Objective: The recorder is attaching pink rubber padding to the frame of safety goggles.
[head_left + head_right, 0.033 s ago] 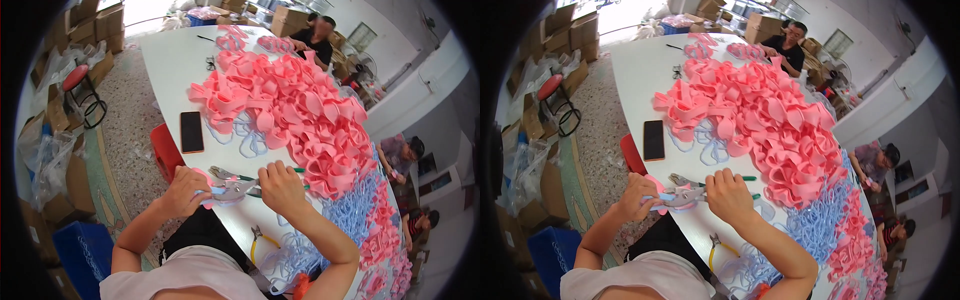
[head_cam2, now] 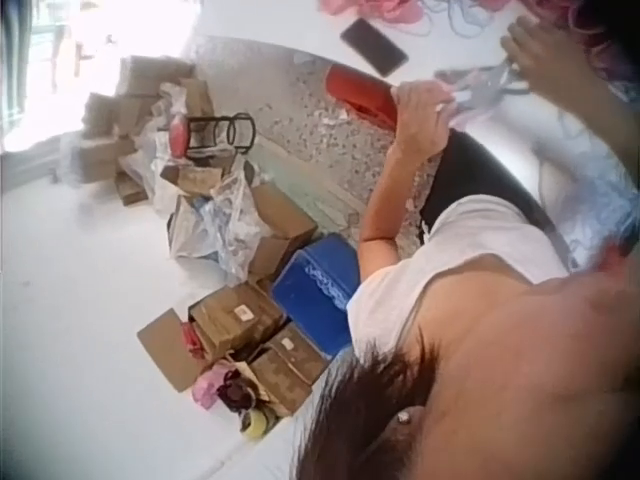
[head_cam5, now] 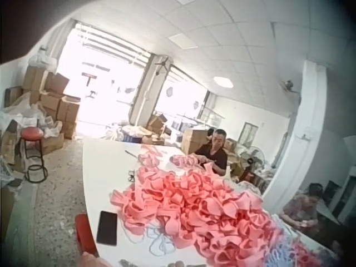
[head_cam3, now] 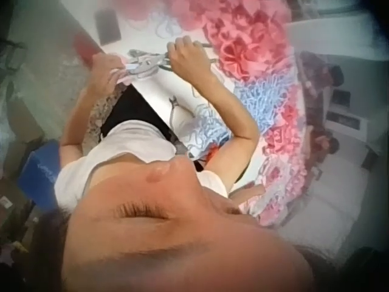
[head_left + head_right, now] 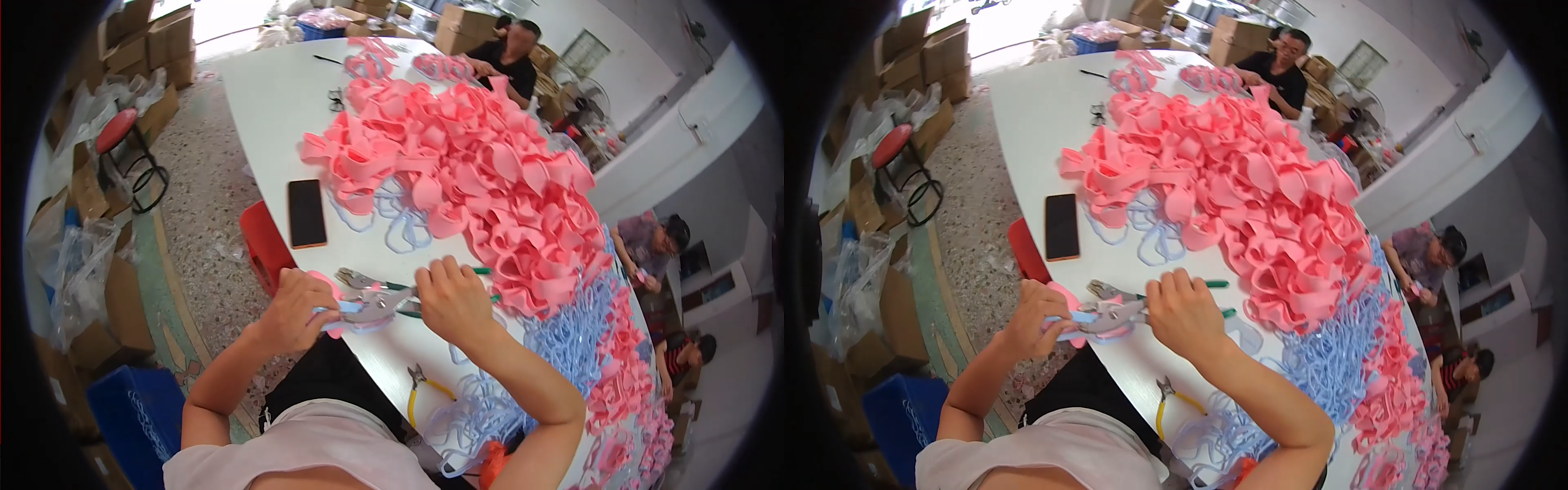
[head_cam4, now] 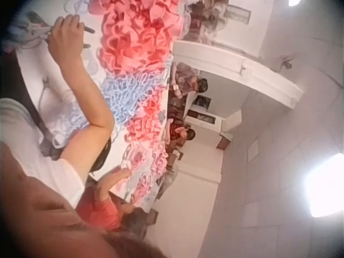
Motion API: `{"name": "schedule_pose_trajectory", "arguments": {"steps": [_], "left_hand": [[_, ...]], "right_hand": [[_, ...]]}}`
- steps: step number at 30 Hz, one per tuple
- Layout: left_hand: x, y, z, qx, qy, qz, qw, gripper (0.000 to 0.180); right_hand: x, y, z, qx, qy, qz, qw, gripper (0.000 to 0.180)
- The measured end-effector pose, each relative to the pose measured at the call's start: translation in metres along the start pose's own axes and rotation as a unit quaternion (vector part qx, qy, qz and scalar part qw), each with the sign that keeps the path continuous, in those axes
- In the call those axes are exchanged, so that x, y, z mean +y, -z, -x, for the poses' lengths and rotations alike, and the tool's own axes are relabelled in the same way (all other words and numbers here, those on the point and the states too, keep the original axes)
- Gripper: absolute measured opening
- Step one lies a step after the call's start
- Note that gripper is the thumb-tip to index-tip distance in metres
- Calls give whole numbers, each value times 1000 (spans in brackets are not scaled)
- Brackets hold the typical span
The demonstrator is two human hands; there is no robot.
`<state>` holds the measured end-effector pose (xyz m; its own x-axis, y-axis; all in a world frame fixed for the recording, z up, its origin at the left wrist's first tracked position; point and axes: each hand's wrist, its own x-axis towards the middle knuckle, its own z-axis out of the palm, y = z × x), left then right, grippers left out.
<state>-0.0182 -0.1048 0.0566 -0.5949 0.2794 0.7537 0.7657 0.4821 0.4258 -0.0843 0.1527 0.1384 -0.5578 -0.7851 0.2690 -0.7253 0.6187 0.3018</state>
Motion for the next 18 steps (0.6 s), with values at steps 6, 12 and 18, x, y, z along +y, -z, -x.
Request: {"name": "schedule_pose_trajectory", "arguments": {"steps": [6,12,18], "left_hand": [[-14,5,-7,45,40,-18,998,24],[-19,15,-14,117,82,26,989,26],[-10,15,-11,113,78,33,990,25]], "right_hand": [[13,5,-6,31,-64,26,997,12],[33,23,14,75,-99,138,983,17],[22,25,10,67,-77,150,983,12]]}}
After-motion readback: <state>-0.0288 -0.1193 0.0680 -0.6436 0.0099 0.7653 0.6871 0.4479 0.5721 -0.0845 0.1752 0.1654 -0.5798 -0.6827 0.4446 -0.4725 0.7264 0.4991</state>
